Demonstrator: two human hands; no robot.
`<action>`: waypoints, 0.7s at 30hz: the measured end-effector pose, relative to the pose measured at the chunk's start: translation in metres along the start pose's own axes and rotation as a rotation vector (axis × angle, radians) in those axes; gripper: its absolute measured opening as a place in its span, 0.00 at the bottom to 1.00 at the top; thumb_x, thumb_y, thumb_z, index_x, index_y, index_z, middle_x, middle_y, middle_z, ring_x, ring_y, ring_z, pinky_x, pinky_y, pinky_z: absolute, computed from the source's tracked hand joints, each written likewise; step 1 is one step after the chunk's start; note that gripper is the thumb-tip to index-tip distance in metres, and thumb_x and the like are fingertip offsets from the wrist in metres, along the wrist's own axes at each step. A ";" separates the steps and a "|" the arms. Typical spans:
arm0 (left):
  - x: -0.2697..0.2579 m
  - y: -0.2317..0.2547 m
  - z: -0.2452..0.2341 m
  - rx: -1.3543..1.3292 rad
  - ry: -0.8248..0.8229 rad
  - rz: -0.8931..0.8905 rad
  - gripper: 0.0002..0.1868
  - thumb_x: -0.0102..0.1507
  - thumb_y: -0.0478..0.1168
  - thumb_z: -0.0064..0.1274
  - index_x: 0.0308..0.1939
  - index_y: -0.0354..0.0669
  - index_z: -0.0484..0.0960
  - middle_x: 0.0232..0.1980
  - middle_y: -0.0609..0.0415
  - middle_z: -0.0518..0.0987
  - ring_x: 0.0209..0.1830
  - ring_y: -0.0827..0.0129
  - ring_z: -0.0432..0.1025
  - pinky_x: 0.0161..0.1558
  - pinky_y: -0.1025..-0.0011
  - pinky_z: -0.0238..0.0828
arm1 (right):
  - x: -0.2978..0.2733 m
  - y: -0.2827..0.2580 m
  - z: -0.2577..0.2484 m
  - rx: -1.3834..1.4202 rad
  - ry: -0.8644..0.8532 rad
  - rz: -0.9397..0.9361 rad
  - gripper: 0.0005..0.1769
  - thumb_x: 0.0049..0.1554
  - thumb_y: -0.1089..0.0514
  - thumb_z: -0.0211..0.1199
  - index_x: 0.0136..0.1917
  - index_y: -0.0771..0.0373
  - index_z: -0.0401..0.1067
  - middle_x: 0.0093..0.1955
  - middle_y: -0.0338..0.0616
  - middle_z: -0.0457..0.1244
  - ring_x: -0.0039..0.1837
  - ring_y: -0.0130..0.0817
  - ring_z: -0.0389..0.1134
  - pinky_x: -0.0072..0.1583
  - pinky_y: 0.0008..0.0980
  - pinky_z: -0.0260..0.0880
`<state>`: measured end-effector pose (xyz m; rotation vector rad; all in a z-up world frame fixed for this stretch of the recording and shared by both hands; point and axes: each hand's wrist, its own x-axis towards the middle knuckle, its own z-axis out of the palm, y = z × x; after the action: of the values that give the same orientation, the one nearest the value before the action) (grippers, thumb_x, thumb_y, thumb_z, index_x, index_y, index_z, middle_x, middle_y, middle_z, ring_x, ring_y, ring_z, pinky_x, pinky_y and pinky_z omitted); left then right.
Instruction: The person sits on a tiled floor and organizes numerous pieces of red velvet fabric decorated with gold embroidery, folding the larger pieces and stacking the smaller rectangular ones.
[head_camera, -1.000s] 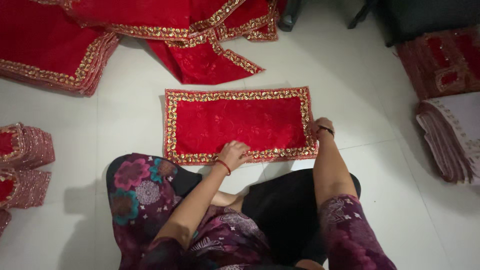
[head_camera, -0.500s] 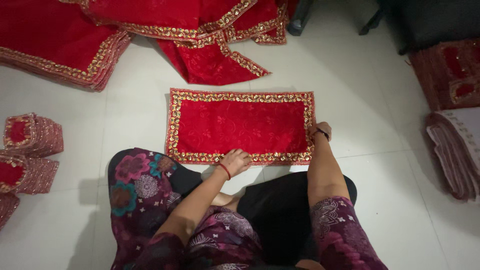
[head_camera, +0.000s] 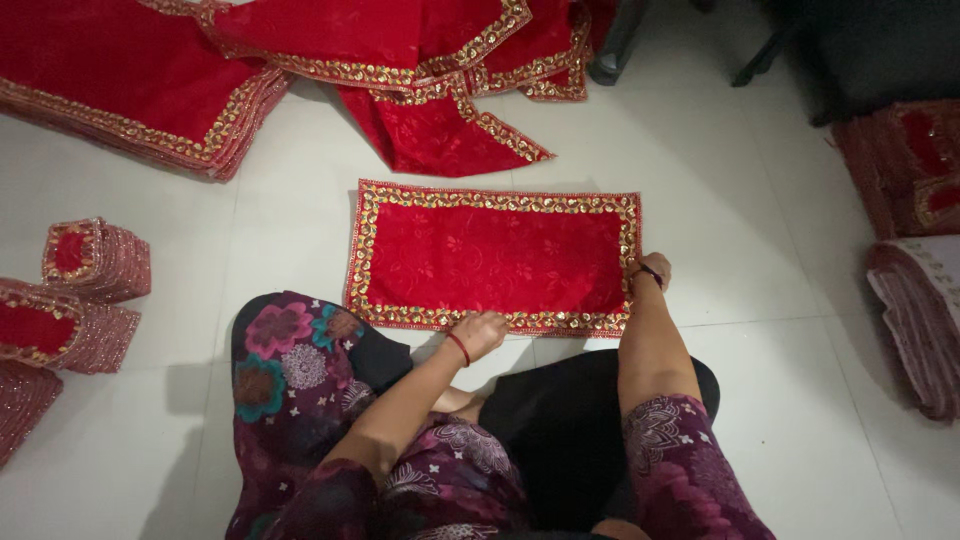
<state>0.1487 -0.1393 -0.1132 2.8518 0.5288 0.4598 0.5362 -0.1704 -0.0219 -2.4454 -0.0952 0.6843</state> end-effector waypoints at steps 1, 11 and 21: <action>-0.001 0.000 0.003 0.016 -0.009 0.026 0.08 0.66 0.40 0.50 0.40 0.44 0.84 0.45 0.53 0.81 0.49 0.60 0.77 0.48 0.57 0.78 | -0.002 0.000 -0.001 0.067 0.001 0.011 0.11 0.63 0.58 0.61 0.44 0.68 0.77 0.35 0.51 0.69 0.33 0.42 0.70 0.32 0.41 0.67; -0.002 0.006 -0.009 0.080 0.054 0.171 0.11 0.61 0.39 0.50 0.44 0.43 0.84 0.47 0.54 0.81 0.50 0.62 0.76 0.48 0.62 0.77 | -0.021 -0.011 -0.010 -0.155 0.071 -0.012 0.20 0.58 0.53 0.69 0.58 0.68 0.73 0.52 0.54 0.70 0.52 0.47 0.73 0.48 0.45 0.76; 0.018 0.039 0.034 -0.034 0.137 0.101 0.16 0.60 0.37 0.48 0.49 0.44 0.85 0.53 0.51 0.81 0.57 0.59 0.73 0.47 0.58 0.75 | -0.017 -0.025 0.027 -0.685 0.420 -0.479 0.31 0.64 0.49 0.57 0.79 0.47 0.60 0.83 0.49 0.51 0.85 0.50 0.45 0.76 0.66 0.45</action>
<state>0.1885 -0.1728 -0.1300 2.8375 0.3961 0.6795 0.5106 -0.1392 -0.0193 -2.9710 -0.8316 -0.1127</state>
